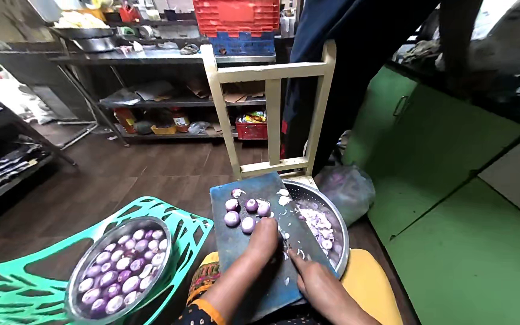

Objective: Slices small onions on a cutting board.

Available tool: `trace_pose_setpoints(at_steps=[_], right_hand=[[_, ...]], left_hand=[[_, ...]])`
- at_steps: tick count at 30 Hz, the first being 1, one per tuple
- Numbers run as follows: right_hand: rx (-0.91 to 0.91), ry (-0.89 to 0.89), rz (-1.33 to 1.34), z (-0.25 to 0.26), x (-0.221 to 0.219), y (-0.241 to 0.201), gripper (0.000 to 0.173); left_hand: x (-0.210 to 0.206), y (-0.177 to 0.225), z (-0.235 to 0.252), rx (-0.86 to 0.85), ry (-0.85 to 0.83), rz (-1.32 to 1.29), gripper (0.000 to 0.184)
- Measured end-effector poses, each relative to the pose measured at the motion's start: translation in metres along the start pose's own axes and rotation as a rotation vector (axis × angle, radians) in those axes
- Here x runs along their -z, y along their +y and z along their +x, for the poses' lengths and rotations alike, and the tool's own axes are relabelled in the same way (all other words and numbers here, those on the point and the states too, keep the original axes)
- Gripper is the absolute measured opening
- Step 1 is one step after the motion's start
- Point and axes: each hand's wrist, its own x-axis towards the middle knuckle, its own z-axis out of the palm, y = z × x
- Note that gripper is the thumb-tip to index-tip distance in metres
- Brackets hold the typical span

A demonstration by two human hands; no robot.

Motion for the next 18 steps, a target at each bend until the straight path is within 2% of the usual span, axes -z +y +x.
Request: trace_pose_setpoints(at_steps=[2, 7, 11, 18], right_hand=[[0.026, 0.023, 0.003, -0.008, 0.005, -0.001, 0.063], [-0.001, -0.015, -0.007, 0.015, -0.002, -0.003, 0.059], [0.012, 0.001, 0.006, -0.005, 0.005, -0.001, 0.062], [-0.019, -0.041, -0.001, 0.008, 0.003, -0.004, 0.062]], left_hand=[[0.000, 0.000, 0.001, 0.007, 0.007, -0.011, 0.019], [-0.002, 0.006, 0.002, 0.020, 0.003, 0.046, 0.017], [0.000, 0.002, 0.000, 0.028, 0.024, 0.019, 0.017], [-0.001, 0.001, 0.001, 0.037, 0.018, 0.031, 0.017]])
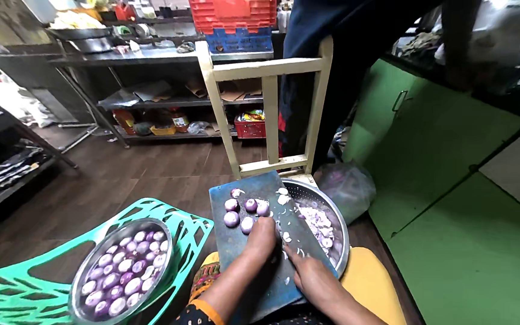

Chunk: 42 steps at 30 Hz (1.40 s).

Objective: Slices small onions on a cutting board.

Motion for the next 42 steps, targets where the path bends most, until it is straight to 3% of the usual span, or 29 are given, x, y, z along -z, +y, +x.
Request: trace_pose_setpoints(at_steps=[3, 8, 12, 18, 22, 27, 32, 37, 42], right_hand=[[0.039, 0.026, 0.003, -0.013, 0.005, 0.000, 0.063], [0.007, -0.008, -0.013, 0.008, 0.000, -0.003, 0.060], [0.034, 0.024, 0.032, -0.016, 0.001, 0.004, 0.063], [0.014, 0.001, -0.007, 0.008, 0.000, -0.002, 0.059], [0.054, 0.026, 0.039, -0.014, 0.009, 0.002, 0.063], [0.033, -0.002, -0.021, 0.009, 0.000, -0.002, 0.060], [0.053, -0.002, 0.013, -0.021, 0.006, 0.006, 0.064], [0.036, -0.014, -0.021, 0.006, 0.000, -0.002, 0.063], [0.064, -0.045, 0.015, -0.026, 0.006, 0.009, 0.064]], left_hand=[[0.000, -0.003, 0.001, -0.001, 0.007, -0.040, 0.016], [0.003, 0.002, 0.002, -0.001, -0.028, 0.005, 0.019], [0.004, -0.006, 0.005, -0.017, -0.001, -0.051, 0.017], [0.010, 0.004, 0.003, 0.010, -0.046, 0.035, 0.021], [0.011, -0.004, 0.008, -0.018, -0.057, -0.017, 0.021], [0.003, 0.000, 0.001, 0.015, -0.016, 0.001, 0.015], [0.003, -0.003, -0.002, 0.031, -0.017, -0.053, 0.020], [-0.005, -0.005, -0.003, 0.014, 0.021, -0.064, 0.014], [-0.003, -0.009, -0.003, 0.002, 0.009, -0.079, 0.016]])
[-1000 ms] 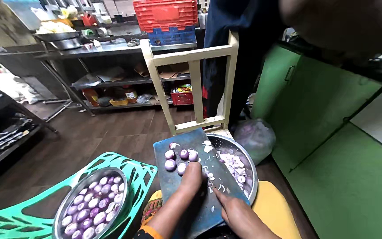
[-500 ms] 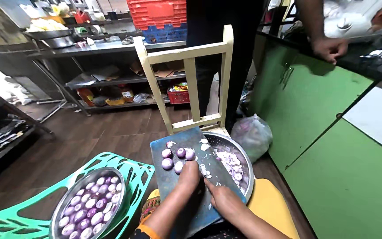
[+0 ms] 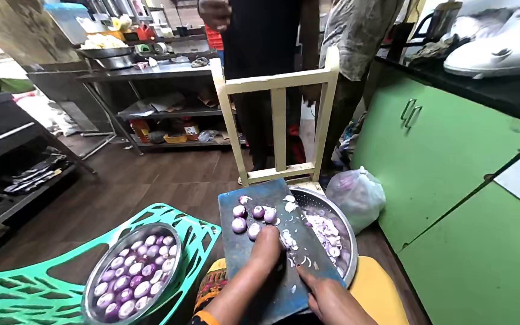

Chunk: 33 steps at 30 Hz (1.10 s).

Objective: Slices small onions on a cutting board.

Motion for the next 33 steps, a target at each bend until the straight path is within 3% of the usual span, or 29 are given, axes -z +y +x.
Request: trace_pose_setpoints(at_steps=[6, 12, 17, 23, 28, 33], right_hand=[[-0.015, 0.043, -0.035, 0.033, -0.008, -0.014, 0.064], [0.003, 0.028, -0.034, 0.001, 0.002, -0.007, 0.063], [-0.013, 0.046, -0.049, 0.037, -0.005, -0.014, 0.063], [0.006, 0.019, -0.036, -0.001, -0.001, -0.005, 0.064], [-0.019, 0.017, -0.064, 0.034, -0.006, -0.015, 0.064], [-0.002, -0.005, -0.066, 0.002, -0.003, -0.002, 0.065]], left_hand=[[0.000, 0.001, -0.001, 0.010, 0.001, 0.009, 0.015], [0.007, -0.003, -0.001, 0.029, -0.013, 0.003, 0.018], [0.004, -0.002, 0.000, 0.014, -0.015, -0.021, 0.016], [0.001, -0.007, -0.002, 0.029, 0.015, -0.073, 0.015], [-0.005, -0.006, -0.003, 0.013, 0.025, -0.071, 0.016], [-0.006, -0.011, -0.002, 0.023, 0.033, -0.089, 0.015]])
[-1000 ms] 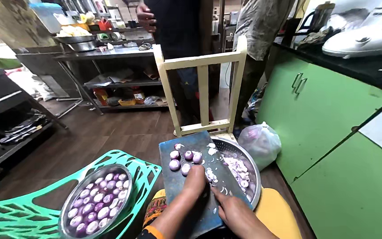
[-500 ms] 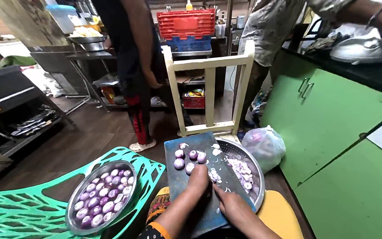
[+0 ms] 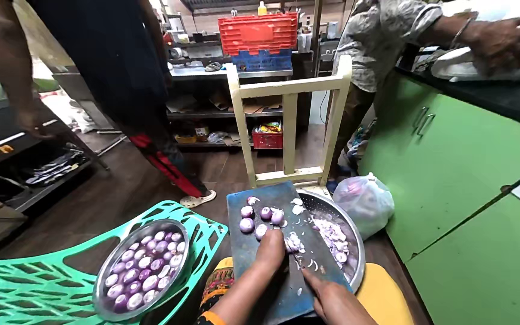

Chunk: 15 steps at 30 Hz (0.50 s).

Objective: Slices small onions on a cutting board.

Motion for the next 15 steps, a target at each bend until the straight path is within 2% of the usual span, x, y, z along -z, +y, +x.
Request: trace_pose_setpoints(at_steps=[2, 5, 8, 12, 15], right_hand=[[0.018, 0.041, 0.016, 0.001, 0.005, -0.005, 0.063], [-0.009, 0.013, -0.022, 0.026, 0.002, -0.011, 0.064], [0.037, 0.052, 0.030, 0.022, -0.001, -0.003, 0.064], [0.150, 0.208, 0.166, 0.001, -0.004, 0.012, 0.062], [0.116, 0.294, 0.199, 0.000, -0.001, 0.024, 0.062]], left_hand=[[-0.003, 0.001, 0.001, -0.010, -0.003, 0.021, 0.014], [-0.013, 0.004, -0.001, -0.032, 0.010, 0.050, 0.014], [-0.006, 0.000, -0.003, -0.021, 0.031, 0.060, 0.016], [0.007, -0.017, -0.016, 0.038, 0.046, 0.030, 0.013], [0.012, -0.013, -0.018, 0.022, 0.063, -0.104, 0.022]])
